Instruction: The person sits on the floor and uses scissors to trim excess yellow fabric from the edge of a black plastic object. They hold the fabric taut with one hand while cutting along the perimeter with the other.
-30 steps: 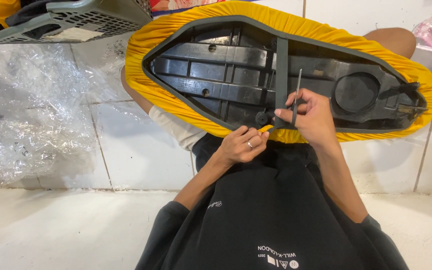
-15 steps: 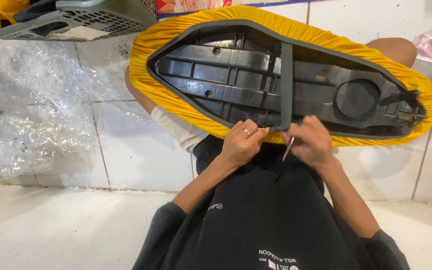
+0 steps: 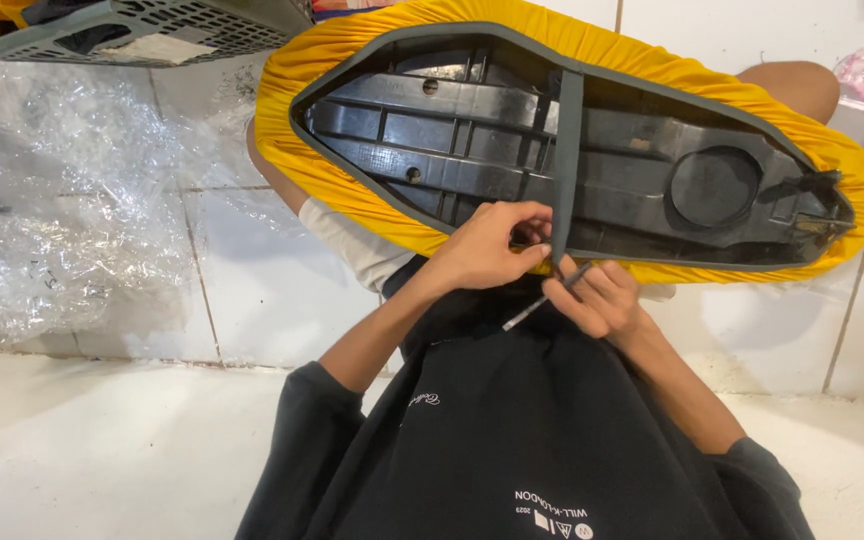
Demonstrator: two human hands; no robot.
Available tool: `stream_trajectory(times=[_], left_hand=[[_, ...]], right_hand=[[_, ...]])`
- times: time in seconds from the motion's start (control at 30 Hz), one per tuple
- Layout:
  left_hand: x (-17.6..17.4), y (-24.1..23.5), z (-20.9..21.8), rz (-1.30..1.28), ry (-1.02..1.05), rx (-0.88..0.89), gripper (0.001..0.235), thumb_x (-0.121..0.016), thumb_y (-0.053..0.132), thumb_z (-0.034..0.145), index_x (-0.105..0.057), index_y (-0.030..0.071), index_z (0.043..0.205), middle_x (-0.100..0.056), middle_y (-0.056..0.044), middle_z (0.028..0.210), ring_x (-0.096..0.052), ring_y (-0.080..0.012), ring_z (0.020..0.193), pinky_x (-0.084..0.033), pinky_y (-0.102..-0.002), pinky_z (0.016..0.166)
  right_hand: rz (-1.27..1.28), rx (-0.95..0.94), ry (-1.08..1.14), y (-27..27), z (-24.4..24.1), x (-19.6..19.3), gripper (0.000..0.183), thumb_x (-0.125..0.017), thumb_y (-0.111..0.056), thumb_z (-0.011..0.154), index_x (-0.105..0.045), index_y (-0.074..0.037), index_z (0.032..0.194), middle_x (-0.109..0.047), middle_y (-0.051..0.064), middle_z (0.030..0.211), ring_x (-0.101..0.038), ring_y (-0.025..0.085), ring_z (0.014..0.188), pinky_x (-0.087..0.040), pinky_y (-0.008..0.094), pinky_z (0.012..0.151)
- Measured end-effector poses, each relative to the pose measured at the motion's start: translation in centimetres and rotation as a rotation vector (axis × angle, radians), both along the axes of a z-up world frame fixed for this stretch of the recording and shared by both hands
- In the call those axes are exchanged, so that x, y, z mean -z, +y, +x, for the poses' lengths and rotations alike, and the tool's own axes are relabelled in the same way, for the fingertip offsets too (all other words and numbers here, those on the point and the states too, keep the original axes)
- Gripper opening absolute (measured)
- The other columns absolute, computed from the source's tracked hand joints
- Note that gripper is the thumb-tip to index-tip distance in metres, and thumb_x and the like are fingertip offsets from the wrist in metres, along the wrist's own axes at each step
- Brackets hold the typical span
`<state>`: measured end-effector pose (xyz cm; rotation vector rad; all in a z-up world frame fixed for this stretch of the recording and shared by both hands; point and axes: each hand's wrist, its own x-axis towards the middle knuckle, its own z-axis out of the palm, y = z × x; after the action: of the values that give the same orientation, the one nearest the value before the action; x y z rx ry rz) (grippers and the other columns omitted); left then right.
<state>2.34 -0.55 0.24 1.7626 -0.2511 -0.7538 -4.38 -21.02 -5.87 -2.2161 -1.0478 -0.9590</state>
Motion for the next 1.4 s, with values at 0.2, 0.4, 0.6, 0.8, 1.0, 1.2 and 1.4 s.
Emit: stream_trajectory(times=[0.2,0.4,0.6,0.8,1.0,1.2,1.4], left_hand=[[1.0,-4.0,0.1,0.208,-0.090,-0.201,0.037,-0.076,0.036,0.078,-0.066,0.005,0.096,-0.068,-0.016,0.081,-0.074,-0.0383,0.081,-0.059,-0.047,0.066],[-1.4,-2.7,-1.1,0.790,-0.405,0.028,0.030,-0.067,0.022,0.086,-0.057,0.002,0.106,-0.061,-0.014,0.079,-0.073,-0.0421,0.068,-0.060,-0.051,0.054],[-1.7,-1.7,-2.7,0.402,-0.089,-0.202,0.040,-0.054,0.024,0.096,-0.059,0.003,0.063,-0.057,-0.011,0.047,-0.065,-0.0254,0.050,-0.049,-0.036,0.044],[-1.9,-3.7,-5.3,0.048,-0.061,-0.576,0.032,-0.051,0.026,0.107,-0.074,0.010,0.093,-0.072,-0.011,0.065,-0.076,-0.0219,0.072,-0.058,-0.030,0.070],[-0.4,-3.5,-6.0,-0.163,0.127,-0.668,0.033,-0.047,0.022,0.111,-0.069,0.001,0.100,-0.074,-0.017,0.074,-0.076,-0.0208,0.074,-0.062,-0.029,0.074],[0.4,-4.4,-6.8,-0.194,0.107,-0.766,0.032,-0.046,0.014,0.111,-0.068,-0.003,0.095,-0.077,-0.020,0.088,-0.076,-0.0240,0.087,-0.061,-0.028,0.076],[2.3,-4.0,-7.8,-0.212,0.020,-0.716,0.035,-0.043,0.020,0.112,-0.065,0.003,0.091,-0.076,-0.016,0.086,-0.078,-0.0246,0.083,-0.061,-0.028,0.074]], right_hand=[[-0.118,0.098,-0.005,1.5,0.0,-0.8,0.023,-0.075,-0.002,0.094,-0.070,-0.009,0.073,-0.056,0.009,0.059,-0.047,0.020,0.053,-0.036,0.029,0.053],[-0.130,0.166,-0.115,1.0,-0.7,-0.7,0.028,-0.067,-0.005,0.100,-0.066,-0.011,0.074,-0.073,0.012,0.077,-0.045,0.016,0.051,-0.034,0.027,0.051],[-0.026,0.156,-0.126,1.4,-0.2,-2.3,0.027,-0.071,-0.005,0.098,-0.064,-0.012,0.072,-0.081,0.012,0.087,-0.043,0.016,0.048,-0.032,0.025,0.050],[-0.003,0.163,-0.117,1.5,0.1,-3.2,0.022,-0.075,-0.001,0.093,-0.064,-0.009,0.076,-0.083,0.014,0.097,-0.050,0.018,0.050,-0.036,0.027,0.050],[0.061,0.193,-0.006,1.3,-0.1,-1.5,0.019,-0.079,-0.005,0.089,-0.068,-0.010,0.074,-0.083,0.009,0.091,-0.055,0.018,0.050,-0.041,0.027,0.050],[0.450,-0.131,0.713,-1.8,1.8,-2.8,0.018,-0.080,-0.001,0.082,-0.067,-0.010,0.075,-0.069,0.000,0.061,-0.052,0.016,0.045,-0.041,0.024,0.044],[0.454,-0.018,1.264,-3.4,5.6,-6.9,0.016,-0.080,-0.004,0.091,-0.066,0.001,0.099,-0.074,0.020,0.091,-0.075,0.030,0.093,-0.054,0.038,0.077]])
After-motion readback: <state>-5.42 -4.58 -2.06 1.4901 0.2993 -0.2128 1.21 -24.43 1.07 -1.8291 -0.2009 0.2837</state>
